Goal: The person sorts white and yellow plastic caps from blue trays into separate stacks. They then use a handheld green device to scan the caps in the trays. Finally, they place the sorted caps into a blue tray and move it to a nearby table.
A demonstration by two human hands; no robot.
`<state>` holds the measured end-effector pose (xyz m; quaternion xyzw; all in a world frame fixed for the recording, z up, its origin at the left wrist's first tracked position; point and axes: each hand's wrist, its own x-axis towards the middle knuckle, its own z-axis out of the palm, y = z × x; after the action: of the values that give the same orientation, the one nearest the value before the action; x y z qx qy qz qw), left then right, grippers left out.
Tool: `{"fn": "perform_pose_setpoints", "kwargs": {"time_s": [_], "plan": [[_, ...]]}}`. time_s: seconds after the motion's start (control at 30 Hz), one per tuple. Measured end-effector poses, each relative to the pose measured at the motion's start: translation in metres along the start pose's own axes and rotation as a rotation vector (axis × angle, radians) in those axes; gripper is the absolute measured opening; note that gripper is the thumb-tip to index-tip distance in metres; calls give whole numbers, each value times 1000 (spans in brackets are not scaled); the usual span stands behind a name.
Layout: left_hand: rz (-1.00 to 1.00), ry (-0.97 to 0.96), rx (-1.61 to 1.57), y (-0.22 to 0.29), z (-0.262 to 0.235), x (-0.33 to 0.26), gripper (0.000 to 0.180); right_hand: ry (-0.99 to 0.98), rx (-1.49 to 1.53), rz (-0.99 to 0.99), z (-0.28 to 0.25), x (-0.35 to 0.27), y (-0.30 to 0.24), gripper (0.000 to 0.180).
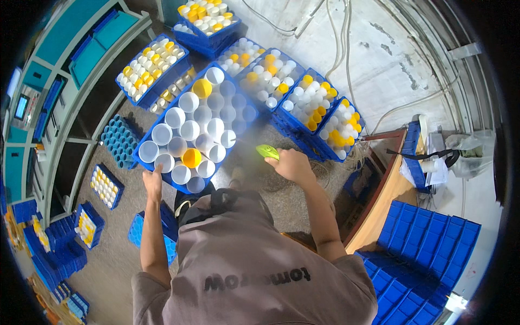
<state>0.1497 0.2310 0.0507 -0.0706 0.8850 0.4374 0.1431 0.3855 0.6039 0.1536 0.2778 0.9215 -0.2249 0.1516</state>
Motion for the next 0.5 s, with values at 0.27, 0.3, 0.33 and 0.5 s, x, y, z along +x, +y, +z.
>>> {"fn": "perform_pose_setpoints", "kwargs": {"time_s": [0.27,0.3,0.33,0.5], "plan": [[-23,176,147,-21,10,19,38,-91,-70,-91,16,-3,-27,52],[-35,205,193,-20,12,20,42,-154,-75,-87,17,-4,-31,53],[11,200,164,-20,13,21,43,-162,-70,-100,19,-5,-35,55],[-61,160,275,-6,21,25,39,-168,-70,-168,27,-9,-52,50]]}}
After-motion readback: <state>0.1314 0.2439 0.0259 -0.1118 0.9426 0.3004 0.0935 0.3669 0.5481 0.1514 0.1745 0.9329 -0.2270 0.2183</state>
